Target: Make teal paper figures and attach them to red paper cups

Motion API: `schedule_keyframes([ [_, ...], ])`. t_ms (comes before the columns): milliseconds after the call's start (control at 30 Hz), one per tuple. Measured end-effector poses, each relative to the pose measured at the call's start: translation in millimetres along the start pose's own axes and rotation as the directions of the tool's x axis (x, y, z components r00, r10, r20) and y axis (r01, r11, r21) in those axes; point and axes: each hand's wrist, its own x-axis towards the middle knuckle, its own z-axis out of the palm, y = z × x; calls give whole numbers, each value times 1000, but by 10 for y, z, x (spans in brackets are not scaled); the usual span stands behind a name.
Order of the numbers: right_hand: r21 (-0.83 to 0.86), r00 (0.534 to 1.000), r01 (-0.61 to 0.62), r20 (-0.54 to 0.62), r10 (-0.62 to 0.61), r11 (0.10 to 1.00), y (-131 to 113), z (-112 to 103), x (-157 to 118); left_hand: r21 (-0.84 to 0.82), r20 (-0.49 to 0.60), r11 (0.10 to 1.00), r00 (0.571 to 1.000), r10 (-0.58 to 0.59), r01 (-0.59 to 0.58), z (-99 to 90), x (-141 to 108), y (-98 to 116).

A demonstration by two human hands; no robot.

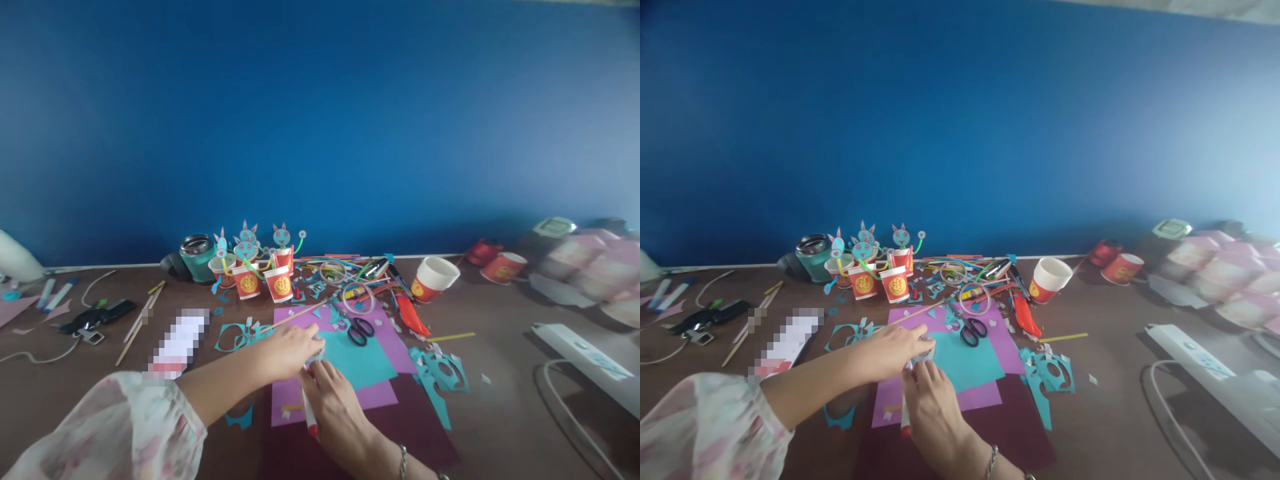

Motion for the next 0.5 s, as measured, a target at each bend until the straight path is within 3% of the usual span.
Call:
schedule_keyframes([
  [200, -35, 998, -43, 41, 44, 998, -86, -42, 86, 10, 21, 996, 996, 87, -88, 8, 44, -93],
  [500, -64, 994, -102, 36, 105, 993, -131, 28, 146, 6, 61, 996, 994, 87, -88, -8, 47, -128],
])
